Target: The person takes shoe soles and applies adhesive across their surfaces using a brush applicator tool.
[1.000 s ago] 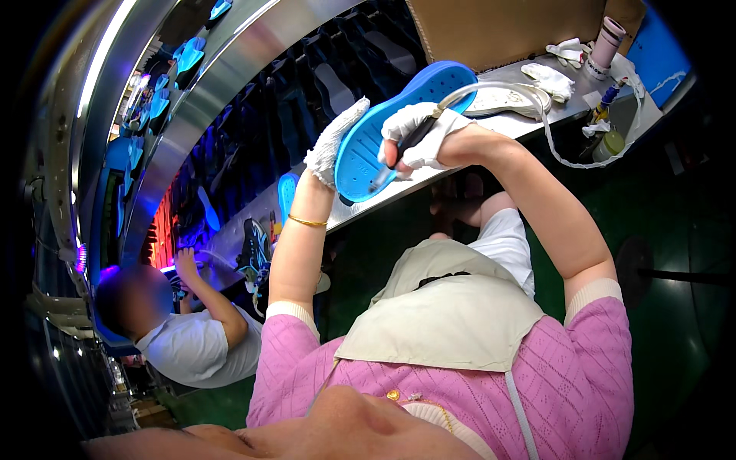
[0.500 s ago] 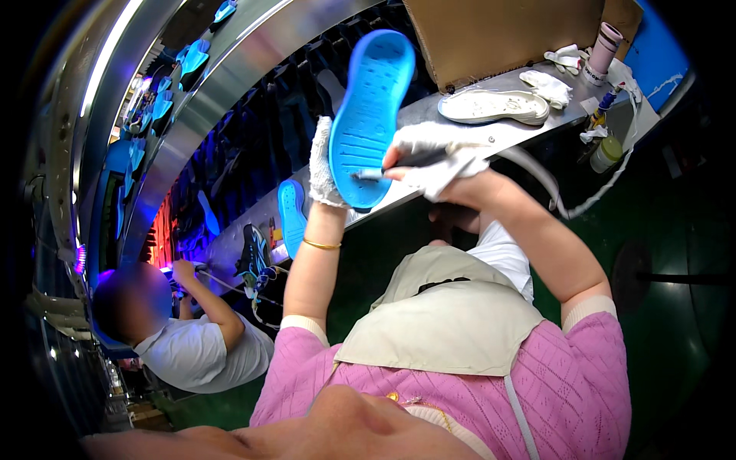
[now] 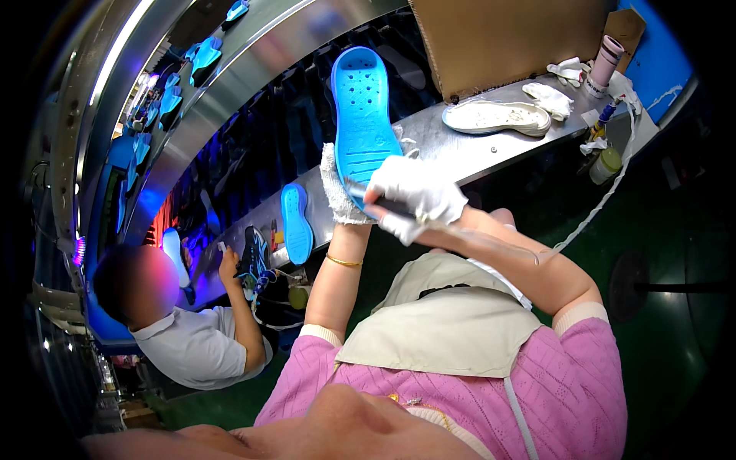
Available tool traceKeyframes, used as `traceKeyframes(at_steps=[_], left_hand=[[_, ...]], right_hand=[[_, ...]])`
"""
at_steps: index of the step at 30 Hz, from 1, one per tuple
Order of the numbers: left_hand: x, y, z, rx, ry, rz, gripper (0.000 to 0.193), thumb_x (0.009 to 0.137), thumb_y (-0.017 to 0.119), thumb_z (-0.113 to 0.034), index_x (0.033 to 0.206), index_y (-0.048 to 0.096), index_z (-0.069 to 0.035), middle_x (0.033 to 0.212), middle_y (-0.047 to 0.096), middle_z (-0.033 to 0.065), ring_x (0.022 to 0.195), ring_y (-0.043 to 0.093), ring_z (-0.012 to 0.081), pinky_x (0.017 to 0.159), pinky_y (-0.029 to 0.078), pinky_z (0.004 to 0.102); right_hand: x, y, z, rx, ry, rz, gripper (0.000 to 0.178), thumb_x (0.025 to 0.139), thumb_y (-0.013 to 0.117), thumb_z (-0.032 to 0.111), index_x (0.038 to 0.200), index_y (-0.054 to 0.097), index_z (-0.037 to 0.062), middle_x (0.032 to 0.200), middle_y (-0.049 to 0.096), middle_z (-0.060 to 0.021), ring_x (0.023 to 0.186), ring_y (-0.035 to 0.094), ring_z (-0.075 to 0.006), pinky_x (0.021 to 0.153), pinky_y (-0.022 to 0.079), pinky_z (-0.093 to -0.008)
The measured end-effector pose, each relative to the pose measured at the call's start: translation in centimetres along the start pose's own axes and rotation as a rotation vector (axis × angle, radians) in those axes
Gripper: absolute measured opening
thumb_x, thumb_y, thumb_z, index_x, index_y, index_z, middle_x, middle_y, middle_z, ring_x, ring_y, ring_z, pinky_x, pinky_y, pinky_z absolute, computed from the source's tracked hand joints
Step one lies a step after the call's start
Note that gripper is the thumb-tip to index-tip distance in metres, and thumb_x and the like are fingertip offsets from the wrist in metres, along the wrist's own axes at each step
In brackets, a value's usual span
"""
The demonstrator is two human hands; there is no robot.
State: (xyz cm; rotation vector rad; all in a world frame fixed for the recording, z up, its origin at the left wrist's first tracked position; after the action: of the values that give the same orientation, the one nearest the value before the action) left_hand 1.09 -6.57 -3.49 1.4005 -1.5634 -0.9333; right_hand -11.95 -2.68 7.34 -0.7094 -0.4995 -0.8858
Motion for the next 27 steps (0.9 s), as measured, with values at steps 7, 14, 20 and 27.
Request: traceKeyframes(at_steps=[7, 14, 20, 27], left_hand=[[-1.1, 0.7, 0.0, 0.008, -0.027, -0.055, 0.068, 0.089, 0.042, -0.058, 0.127, 0.048, -0.002, 0.119, 0.057, 0.0172, 0.103, 0.058, 0.0307, 0.093, 0.047, 0.0428], [-3.1, 3.0, 2.0, 0.026, -0.257, 0.129, 0.091, 0.083, 0.041, -0.067, 0.143, 0.024, -0.001, 0.138, 0.036, 0.0275, 0.119, 0.047, 0.0436, 0.099, 0.040, 0.0543], [-3.7, 3.1, 1.4, -0.118, -0.245, 0.090, 0.079, 0.087, 0.041, -0.061, 0.138, 0.035, 0.000, 0.131, 0.046, 0.0245, 0.114, 0.052, 0.0387, 0.095, 0.045, 0.0497], [-2.4, 0.2, -1.2, 0.069, -0.174, -0.049, 0.069, 0.090, 0.038, -0.058, 0.129, 0.046, -0.001, 0.116, 0.059, 0.0185, 0.098, 0.061, 0.0324, 0.087, 0.051, 0.0442]], right_hand=[[-0.3, -1.8, -6.4, 0.653, 0.631, -0.013, 0.014, 0.077, 0.072, 0.007, 0.089, 0.066, 0.0030, 0.079, 0.064, -0.0043, 0.073, 0.062, -0.0094, 0.065, 0.051, -0.0227], [4.6, -7.9, -10.2, 0.283, 0.546, -0.076, 0.011, 0.079, 0.072, 0.010, 0.085, 0.065, 0.0032, 0.074, 0.062, -0.0016, 0.066, 0.056, -0.0083, 0.062, 0.047, -0.0205], [2.8, -5.7, -4.7, -0.249, -0.152, -0.211, 0.019, 0.069, 0.070, -0.004, 0.083, 0.063, 0.0070, 0.081, 0.062, -0.0072, 0.075, 0.060, -0.0212, 0.067, 0.048, -0.0308], [0.7, -3.4, -4.7, 0.355, 0.223, -0.015, 0.019, 0.073, 0.069, -0.008, 0.086, 0.063, 0.0051, 0.089, 0.064, -0.0078, 0.084, 0.063, -0.0189, 0.077, 0.050, -0.0301]])
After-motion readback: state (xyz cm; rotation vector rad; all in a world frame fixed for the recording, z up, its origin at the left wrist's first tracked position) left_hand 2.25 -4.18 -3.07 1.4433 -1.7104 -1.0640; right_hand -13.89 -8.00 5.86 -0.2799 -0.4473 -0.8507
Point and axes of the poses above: each hand's wrist, its own x-axis towards the middle knuckle, its own y-axis out of the palm, z = x × y, the point moved 7 cm from there along x, towards the middle knuckle
